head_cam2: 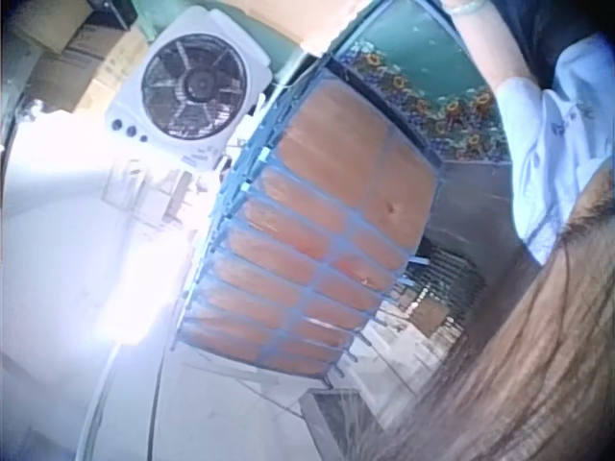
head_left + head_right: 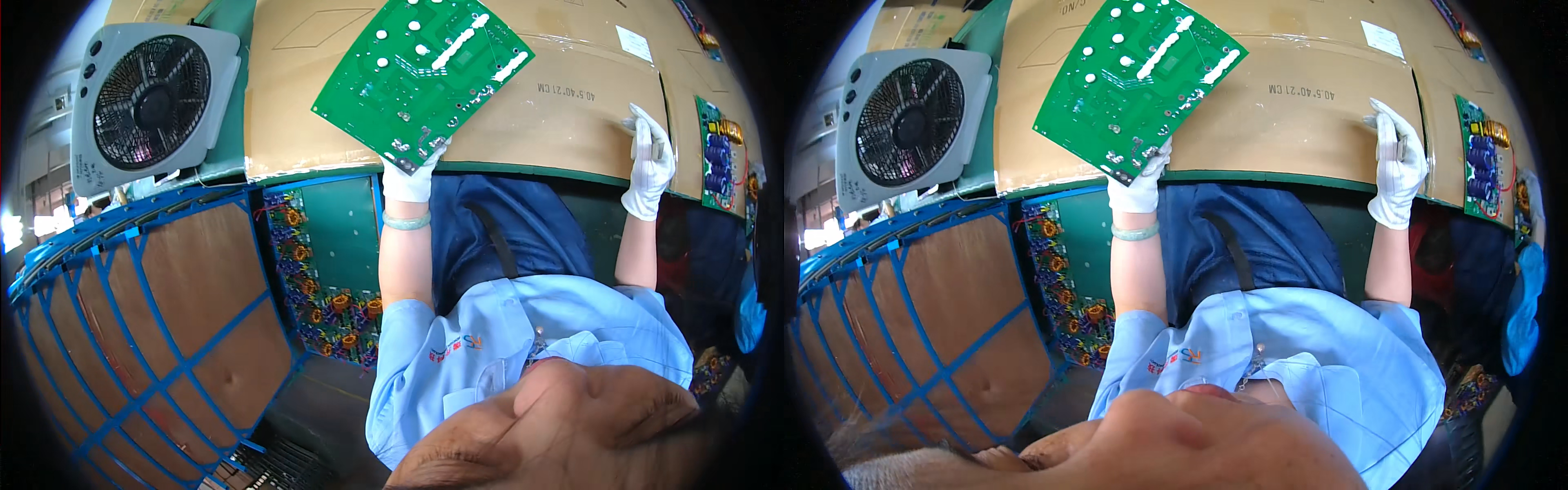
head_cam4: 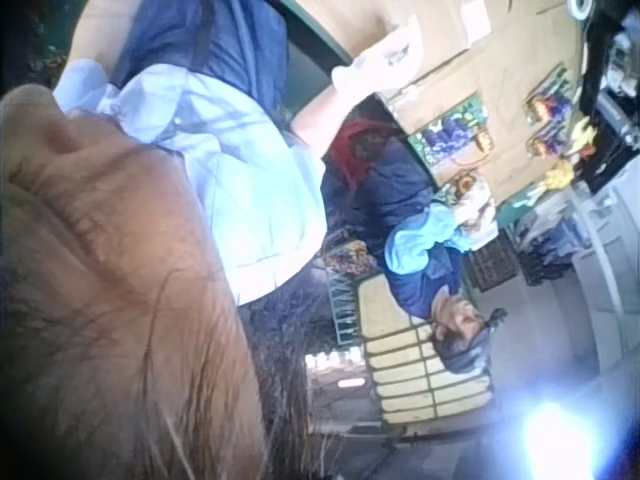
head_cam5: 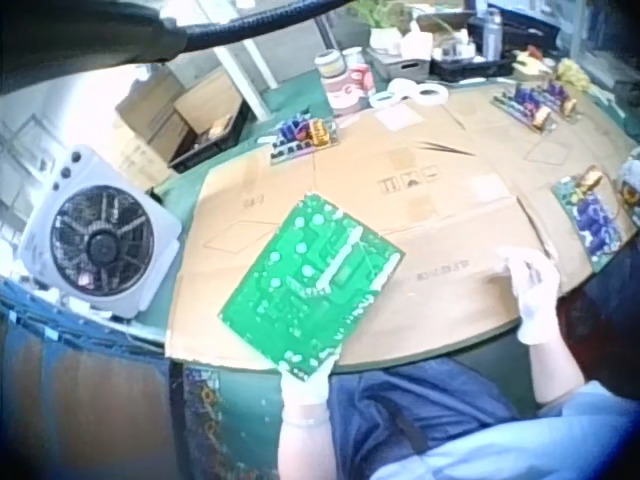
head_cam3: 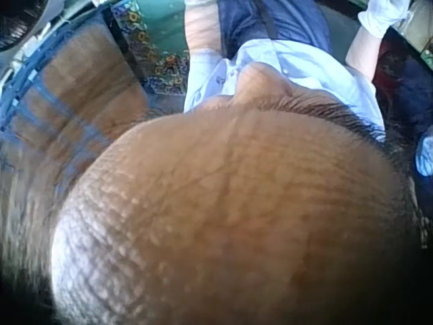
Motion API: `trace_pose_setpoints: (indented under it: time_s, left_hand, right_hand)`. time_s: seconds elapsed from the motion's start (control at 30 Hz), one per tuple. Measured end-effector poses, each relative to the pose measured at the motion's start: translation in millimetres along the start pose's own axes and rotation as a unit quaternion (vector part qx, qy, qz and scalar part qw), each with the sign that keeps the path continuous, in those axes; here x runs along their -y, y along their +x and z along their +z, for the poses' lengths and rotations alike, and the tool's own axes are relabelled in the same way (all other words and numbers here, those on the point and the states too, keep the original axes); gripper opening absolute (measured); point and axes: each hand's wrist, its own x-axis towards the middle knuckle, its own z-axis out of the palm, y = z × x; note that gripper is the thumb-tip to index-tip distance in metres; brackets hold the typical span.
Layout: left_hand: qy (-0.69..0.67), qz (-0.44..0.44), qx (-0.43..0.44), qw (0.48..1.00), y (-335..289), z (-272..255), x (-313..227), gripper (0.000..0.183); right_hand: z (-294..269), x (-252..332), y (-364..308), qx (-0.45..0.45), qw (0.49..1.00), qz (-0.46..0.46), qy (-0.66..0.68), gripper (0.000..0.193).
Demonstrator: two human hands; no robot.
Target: The person assembles electronic circuit boards by applying white adhesive to specific points on the green PCBs and placing them into a blue storage rack. They also handle fully populated boards with large copper coils and capacitors, using a small tool to adjust components before placing them into the rack.
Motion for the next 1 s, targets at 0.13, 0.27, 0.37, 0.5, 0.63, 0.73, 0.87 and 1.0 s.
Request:
trace_pose_setpoints:
  time_s: [0.13,0.27,0.37,0.5,0.63,0.73,0.87,1.0]
  left_hand:
    - [0.422,0.187,0.036,0.887,-1,-14,8,0.017]
    - [0.620,0.352,0.029,0.701,1,-14,17,0.019]
    - [0.590,0.366,0.032,0.719,2,-16,18,0.022]
    - [0.618,0.390,0.022,0.682,4,-17,15,0.022]
    - [0.640,0.404,0.013,0.654,5,-17,16,0.022]
    - [0.660,0.415,0.007,0.626,5,-17,15,0.022]
    - [0.690,0.426,-0.005,0.585,3,-17,14,0.023]
    - [0.706,0.439,-0.012,0.555,5,-18,17,0.023]
  right_hand:
    - [2,1,-1,-0.001,1.000,-0.004,0.002,0.020]
    - [1,4,-1,-0.010,1.000,0.000,-0.003,0.020]
    - [0,3,0,0.002,1.000,-0.003,-0.014,0.021]
    - [3,6,-1,0.014,0.999,-0.002,-0.029,0.021]
    - [2,6,0,0.026,0.999,-0.009,-0.045,0.021]
    - [4,11,-1,0.030,0.998,-0.005,-0.052,0.021]
    - [3,11,-1,0.049,0.997,0.011,-0.061,0.020]
    - [6,13,0,0.078,0.991,-0.010,-0.106,0.018]
